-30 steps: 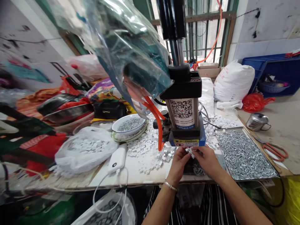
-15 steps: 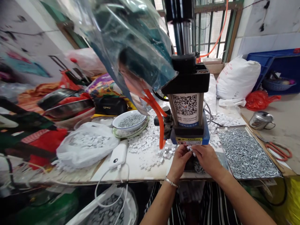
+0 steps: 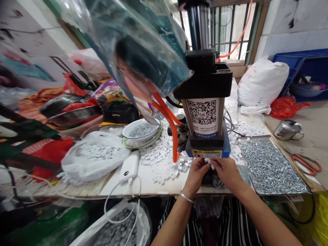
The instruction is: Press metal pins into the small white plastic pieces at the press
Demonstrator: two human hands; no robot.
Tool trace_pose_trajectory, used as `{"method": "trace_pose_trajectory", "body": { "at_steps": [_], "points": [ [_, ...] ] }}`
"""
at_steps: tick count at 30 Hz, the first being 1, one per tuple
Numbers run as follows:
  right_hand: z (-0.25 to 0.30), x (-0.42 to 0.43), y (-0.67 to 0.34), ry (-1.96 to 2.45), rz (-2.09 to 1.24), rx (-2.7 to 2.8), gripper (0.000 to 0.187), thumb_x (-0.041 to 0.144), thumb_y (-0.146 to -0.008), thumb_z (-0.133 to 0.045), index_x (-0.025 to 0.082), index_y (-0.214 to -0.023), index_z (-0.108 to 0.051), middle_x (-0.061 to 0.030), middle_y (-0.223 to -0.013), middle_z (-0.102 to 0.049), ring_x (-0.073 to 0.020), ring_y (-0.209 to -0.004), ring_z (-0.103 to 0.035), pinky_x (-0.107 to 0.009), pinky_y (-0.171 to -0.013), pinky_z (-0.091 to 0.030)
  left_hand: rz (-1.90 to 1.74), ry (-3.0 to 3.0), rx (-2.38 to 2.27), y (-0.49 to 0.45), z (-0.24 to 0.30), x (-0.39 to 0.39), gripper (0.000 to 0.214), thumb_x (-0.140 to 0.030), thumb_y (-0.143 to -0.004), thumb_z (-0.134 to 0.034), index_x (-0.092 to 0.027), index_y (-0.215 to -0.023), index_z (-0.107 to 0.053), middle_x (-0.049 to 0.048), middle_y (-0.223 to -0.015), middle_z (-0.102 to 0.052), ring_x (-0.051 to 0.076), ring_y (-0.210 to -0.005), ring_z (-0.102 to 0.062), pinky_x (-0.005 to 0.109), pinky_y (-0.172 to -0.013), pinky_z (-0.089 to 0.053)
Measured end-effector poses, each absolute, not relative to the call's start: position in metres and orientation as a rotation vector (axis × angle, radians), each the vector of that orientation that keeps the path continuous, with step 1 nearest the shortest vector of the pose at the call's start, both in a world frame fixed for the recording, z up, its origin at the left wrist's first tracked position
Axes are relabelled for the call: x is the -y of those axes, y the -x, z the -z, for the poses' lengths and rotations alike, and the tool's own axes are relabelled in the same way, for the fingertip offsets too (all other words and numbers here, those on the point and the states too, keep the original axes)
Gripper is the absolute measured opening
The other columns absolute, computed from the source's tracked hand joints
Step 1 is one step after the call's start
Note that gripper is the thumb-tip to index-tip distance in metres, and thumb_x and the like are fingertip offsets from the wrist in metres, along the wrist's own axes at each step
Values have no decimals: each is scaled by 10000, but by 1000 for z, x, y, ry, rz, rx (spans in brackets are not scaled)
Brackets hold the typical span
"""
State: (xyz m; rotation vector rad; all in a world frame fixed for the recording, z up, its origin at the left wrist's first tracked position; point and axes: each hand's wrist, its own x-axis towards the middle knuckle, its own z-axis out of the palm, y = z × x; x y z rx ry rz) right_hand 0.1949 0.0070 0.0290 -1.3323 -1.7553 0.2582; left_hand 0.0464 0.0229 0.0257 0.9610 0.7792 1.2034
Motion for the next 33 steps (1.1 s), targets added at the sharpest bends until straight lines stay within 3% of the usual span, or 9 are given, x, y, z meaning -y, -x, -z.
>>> {"method": "trace_pose_trajectory", "body": {
  "at_steps": [7, 13, 15, 18, 26, 33],
  "points": [
    [-28, -5, -194, 1291, -245, 1811, 230, 278, -965, -537, 249, -978, -765, -73, -940, -786, -230, -837, -730, -355, -746, -579, -1204, -949, -784, -46, -21, -24, 210, -203, -701, -796, -188, -898, -724, 31, -912, -726, 200, -937, -641, 330, -920, -467],
    [-28, -3, -190, 1187, -190, 1890, 281, 218, -986, -474, 249, -1053, -745, -91, -1005, -755, -233, -936, -698, -393, -854, -576, -1238, -1020, -772, -48, -21, -23, 256, -193, -735, -757, -201, -987, -715, 30, -947, -733, 219, -997, -643, 341, -942, -469],
    [-26, -3, -190, 1163, -168, 1879, 270, 223, -994, -477, 240, -1047, -741, -93, -987, -749, -229, -911, -694, -384, -824, -580, -1258, -1056, -783, -48, -20, -22, 249, -194, -745, -747, -207, -991, -711, 28, -942, -731, 227, -1008, -645, 351, -949, -473],
    [-25, -4, -190, 1168, -160, 1838, 232, 235, -997, -502, 227, -1013, -734, -87, -951, -745, -223, -874, -689, -361, -774, -581, -1245, -1103, -780, -46, -16, -20, 235, -209, -766, -734, -213, -1000, -706, 41, -1015, -734, 234, -1028, -642, 363, -954, -473],
    [-29, 0, -187, 1143, -104, 1840, 207, 162, -972, -520, 223, -1049, -702, -86, -998, -699, -231, -977, -633, -382, -848, -552, -1212, -1152, -739, -40, -11, -19, 232, -304, -832, -740, -219, -1044, -702, 64, -1203, -708, 241, -1126, -616, 385, -1046, -428],
    [-33, 4, -190, 1197, -118, 1865, 298, 114, -928, -510, 249, -1114, -701, -83, -1075, -673, -245, -995, -598, -422, -853, -523, -1245, -1225, -856, -47, -16, -20, 242, -386, -826, -765, -211, -987, -717, 45, -1017, -736, 222, -1000, -637, 365, -973, -462]
  ]
}}
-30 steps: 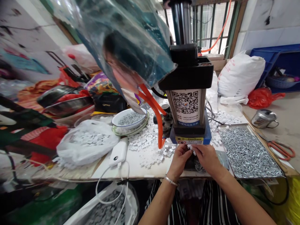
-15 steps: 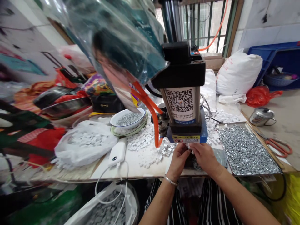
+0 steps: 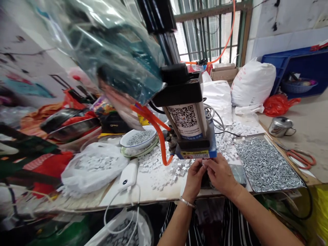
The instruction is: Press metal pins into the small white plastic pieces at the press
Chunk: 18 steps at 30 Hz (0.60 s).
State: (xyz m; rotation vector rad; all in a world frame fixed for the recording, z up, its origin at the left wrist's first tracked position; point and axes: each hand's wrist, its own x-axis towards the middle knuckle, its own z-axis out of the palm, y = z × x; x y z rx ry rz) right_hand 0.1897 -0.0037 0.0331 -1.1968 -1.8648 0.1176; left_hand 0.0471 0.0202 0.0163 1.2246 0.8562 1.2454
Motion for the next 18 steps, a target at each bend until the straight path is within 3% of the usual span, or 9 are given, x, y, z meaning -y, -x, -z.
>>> {"method": "trace_pose_trajectory", "body": {
  "at_steps": [5, 11, 18],
  "points": [
    [-13, 23, -216, 1200, -269, 1790, 353, 209, -967, -508, 275, -1289, -637, -86, -1231, -622, -237, -1164, -587, -417, -979, -523, -1256, -1199, -913, -48, -15, -20, 237, -412, -804, -767, -214, -925, -722, 22, -912, -732, 197, -885, -633, 325, -870, -477],
    [46, 58, -275, 1480, -53, 1827, 257, 251, -967, -494, 243, -1112, -706, -99, -1124, -675, -275, -1065, -625, -474, -926, -515, -1233, -1145, -919, -48, -13, -21, 213, -383, -782, -766, -203, -890, -730, 34, -893, -747, 189, -830, -635, 316, -821, -477],
    [57, 82, -276, 1653, 174, 1992, 291, 344, -995, -496, 239, -1216, -654, -105, -1248, -674, -313, -1164, -593, -483, -934, -474, -1229, -1121, -940, -49, -8, -22, 204, -370, -780, -766, -204, -895, -736, 46, -924, -763, 200, -858, -642, 325, -835, -473]
  ]
}}
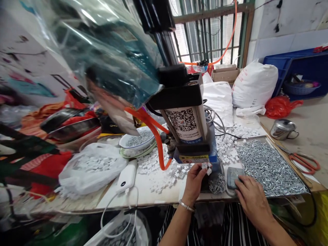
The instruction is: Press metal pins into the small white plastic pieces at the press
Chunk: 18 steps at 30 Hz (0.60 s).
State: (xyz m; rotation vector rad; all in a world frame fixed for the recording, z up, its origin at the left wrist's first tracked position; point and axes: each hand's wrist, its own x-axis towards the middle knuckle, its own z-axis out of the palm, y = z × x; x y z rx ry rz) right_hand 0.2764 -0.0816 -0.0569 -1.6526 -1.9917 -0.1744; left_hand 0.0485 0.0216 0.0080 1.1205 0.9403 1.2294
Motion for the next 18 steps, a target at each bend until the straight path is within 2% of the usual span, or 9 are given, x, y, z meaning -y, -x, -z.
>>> {"method": "trace_pose_trajectory", "body": {
  "at_steps": [6, 12, 15, 18],
  "points": [
    [59, 83, -268, 1691, 232, 1982, 293, 339, -1005, -474, 226, -1209, -652, -110, -1250, -676, -318, -1178, -585, -486, -941, -468, -1223, -1145, -944, -48, -9, -22, 220, -380, -767, -791, -191, -844, -710, 28, -878, -734, 196, -875, -630, 318, -853, -467],
    [52, 78, -290, 1523, 24, 1896, 266, 335, -997, -500, 254, -1179, -676, -102, -1215, -674, -273, -1141, -615, -468, -965, -497, -1321, -1158, -950, -42, -14, -16, 273, -332, -777, -773, -217, -1010, -692, 28, -975, -715, 198, -934, -634, 320, -886, -482],
    [50, 77, -310, 1530, 2, 1765, 260, 346, -993, -495, 252, -1142, -686, -98, -1178, -683, -267, -1119, -625, -464, -959, -510, -1331, -1300, -1066, -27, -23, -6, 157, -289, -796, -738, -215, -934, -724, 40, -974, -723, 220, -983, -630, 337, -930, -458],
    [54, 76, -331, 1606, 12, 1693, 279, 385, -982, -485, 255, -1103, -700, -96, -1122, -701, -273, -1075, -638, -467, -938, -516, -1186, -1345, -1128, -13, -30, 4, 121, -263, -761, -757, -207, -868, -745, 28, -866, -719, 208, -872, -625, 318, -843, -465]
  ]
}}
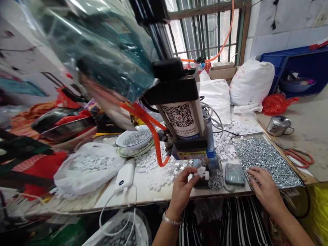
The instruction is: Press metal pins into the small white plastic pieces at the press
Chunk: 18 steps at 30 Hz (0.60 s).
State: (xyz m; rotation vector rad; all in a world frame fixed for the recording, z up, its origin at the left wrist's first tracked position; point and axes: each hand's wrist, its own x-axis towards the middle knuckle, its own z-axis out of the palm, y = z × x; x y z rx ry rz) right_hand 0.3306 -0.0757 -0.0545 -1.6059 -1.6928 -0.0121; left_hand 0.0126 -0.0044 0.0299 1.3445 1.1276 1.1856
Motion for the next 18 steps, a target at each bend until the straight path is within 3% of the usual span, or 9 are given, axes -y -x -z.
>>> {"method": "trace_pose_trajectory", "body": {
  "at_steps": [3, 11, 18],
  "points": [
    [66, 72, -343, 1676, 37, 1670, 298, 402, -973, -470, 247, -1075, -703, -100, -1043, -701, -273, -1004, -643, -460, -904, -514, -1058, -1241, -1123, -11, -28, 9, 144, -249, -721, -777, -192, -848, -744, 6, -755, -688, 175, -740, -590, 289, -735, -455],
    [81, 54, -348, 1785, 213, 1798, 318, 365, -986, -450, 169, -1080, -682, -109, -900, -640, -276, -889, -583, -433, -831, -472, -1274, -1098, -1117, -34, -24, 1, 170, -298, -729, -792, -185, -823, -707, -6, -755, -664, 156, -737, -589, 271, -731, -466],
    [78, 53, -347, 1843, 272, 1836, 276, 328, -977, -476, 173, -1058, -690, -100, -891, -624, -267, -864, -559, -418, -799, -457, -1164, -1267, -1116, -25, -26, 3, 126, -273, -747, -775, -188, -817, -714, -9, -742, -637, 148, -716, -552, 257, -699, -438]
  ]
}}
